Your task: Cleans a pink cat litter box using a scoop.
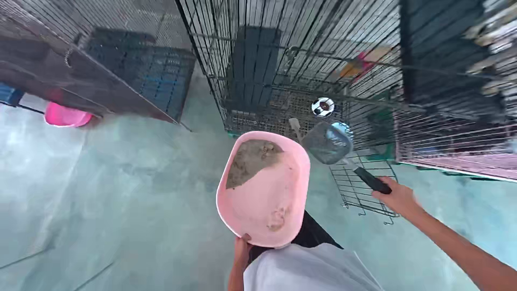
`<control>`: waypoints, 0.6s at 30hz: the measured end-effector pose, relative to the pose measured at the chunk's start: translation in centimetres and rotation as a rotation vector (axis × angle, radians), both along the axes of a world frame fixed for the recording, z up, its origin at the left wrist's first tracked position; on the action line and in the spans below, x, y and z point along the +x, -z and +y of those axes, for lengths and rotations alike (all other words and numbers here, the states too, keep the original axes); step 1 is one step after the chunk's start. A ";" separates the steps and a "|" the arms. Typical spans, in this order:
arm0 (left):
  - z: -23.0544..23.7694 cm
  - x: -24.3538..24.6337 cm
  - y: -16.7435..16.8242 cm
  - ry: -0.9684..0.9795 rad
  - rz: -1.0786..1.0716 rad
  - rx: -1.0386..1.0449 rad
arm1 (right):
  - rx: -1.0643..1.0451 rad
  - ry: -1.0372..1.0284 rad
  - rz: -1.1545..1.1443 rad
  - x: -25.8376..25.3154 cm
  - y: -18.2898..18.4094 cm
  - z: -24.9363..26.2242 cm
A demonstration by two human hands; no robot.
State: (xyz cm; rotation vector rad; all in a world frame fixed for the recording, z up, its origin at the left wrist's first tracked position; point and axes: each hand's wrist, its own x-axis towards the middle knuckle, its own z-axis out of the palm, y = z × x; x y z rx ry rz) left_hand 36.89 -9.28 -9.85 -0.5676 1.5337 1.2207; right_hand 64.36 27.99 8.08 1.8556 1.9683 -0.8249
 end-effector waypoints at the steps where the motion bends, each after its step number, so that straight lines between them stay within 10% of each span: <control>1: 0.5 -0.8 -0.8 0.019 0.036 0.026 | -0.017 -0.069 -0.030 -1.3 -1.9 -0.5; 18: -0.7 -3.7 -14.1 0.373 0.443 0.252 | 0.055 -0.166 0.034 -0.2 -11.5 -3.5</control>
